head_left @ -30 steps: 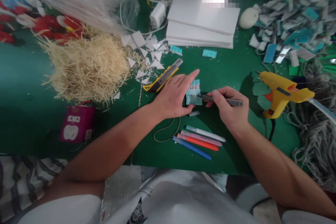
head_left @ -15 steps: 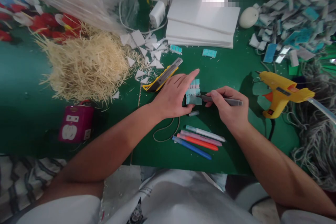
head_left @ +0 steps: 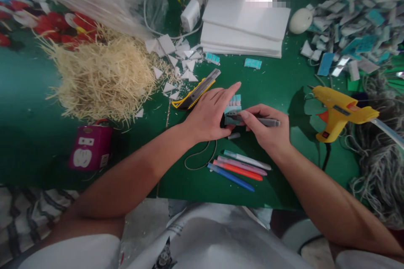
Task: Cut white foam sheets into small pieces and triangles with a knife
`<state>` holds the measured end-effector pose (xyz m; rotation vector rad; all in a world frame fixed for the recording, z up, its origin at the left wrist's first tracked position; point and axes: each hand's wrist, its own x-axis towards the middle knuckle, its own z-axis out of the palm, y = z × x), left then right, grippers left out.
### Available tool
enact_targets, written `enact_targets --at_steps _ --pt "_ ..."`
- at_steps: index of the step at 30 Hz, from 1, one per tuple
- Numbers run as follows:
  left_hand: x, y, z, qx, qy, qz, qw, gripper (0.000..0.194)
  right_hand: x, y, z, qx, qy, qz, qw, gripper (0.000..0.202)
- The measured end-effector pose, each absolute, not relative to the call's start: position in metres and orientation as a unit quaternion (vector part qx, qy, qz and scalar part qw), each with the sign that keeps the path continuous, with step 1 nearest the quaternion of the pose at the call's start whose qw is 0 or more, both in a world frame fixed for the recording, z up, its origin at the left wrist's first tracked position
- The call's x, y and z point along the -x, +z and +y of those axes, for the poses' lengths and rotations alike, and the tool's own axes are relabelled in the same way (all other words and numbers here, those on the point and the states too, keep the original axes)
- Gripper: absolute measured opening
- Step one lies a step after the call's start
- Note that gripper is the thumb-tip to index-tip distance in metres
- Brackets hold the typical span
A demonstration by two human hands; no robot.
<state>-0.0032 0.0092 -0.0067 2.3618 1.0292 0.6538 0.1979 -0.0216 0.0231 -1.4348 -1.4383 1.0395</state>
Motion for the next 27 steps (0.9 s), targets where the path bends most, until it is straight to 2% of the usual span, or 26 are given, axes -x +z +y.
enact_targets --at_steps 9,15,21,27 --pt "0.0029 -0.0082 0.0083 -0.862 0.248 0.374 0.237 0.091 -0.1968 0.0230 -0.0199 0.566 0.410 -0.585 0.412 0.019" --pt "0.0026 -0.0083 0.0084 -0.860 0.242 0.379 0.241 0.094 -0.1978 0.0230 -0.0204 0.580 0.404 -0.590 0.390 0.024" --pt "0.0034 -0.0083 0.0089 -0.863 0.251 0.369 0.236 0.092 -0.1969 0.0225 -0.0205 0.574 0.419 -0.568 0.415 0.020" --pt "0.0022 -0.0072 0.0091 -0.859 0.241 0.377 0.247 0.095 -0.1955 0.0214 -0.0192 0.580 0.421 -0.564 0.409 0.033"
